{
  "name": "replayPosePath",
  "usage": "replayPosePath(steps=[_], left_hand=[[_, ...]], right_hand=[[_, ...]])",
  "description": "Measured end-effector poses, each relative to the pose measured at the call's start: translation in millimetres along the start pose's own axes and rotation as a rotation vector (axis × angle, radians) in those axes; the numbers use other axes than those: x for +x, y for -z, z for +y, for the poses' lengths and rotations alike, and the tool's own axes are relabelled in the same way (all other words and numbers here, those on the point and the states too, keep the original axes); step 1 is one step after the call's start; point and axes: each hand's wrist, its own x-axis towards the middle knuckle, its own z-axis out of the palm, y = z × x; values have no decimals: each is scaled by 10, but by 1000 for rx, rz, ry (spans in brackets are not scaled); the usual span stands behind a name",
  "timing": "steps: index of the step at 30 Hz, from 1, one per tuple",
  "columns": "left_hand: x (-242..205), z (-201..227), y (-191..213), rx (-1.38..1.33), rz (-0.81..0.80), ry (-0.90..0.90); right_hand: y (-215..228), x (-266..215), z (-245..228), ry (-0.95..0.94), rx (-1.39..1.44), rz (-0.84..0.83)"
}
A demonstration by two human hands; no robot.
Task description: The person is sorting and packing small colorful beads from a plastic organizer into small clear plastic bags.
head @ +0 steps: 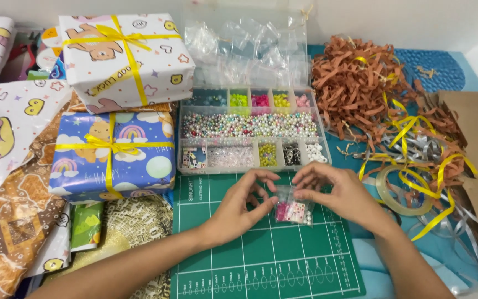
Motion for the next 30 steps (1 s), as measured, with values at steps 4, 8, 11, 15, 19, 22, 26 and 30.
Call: replayPosePath(steps=[4, 8, 11, 15, 19, 22, 26, 30], left_hand=[[18, 45, 52, 24, -67, -18], [9, 39, 44, 17, -77, -3], [11, 41, 42, 12, -70, -3], [10, 33, 42, 16, -69, -24], [10, 33, 31, 5, -62, 6], [12, 43, 31, 20, -56, 19], [5, 74, 35, 10, -51, 23], [15, 21, 48, 46, -63, -18]], right_hand=[[30, 28, 200, 93, -185, -52], [16, 18, 204, 236, -274, 87], [96, 155, 110, 347, -269, 171], [254, 575, -249, 412, -332, 164], [272, 1426, -435, 378, -526, 128], [192, 1982, -492, 376, -543, 137], [29, 2409, -500, 218, -565, 147], [-61, 2712, -363, 196, -615, 188]])
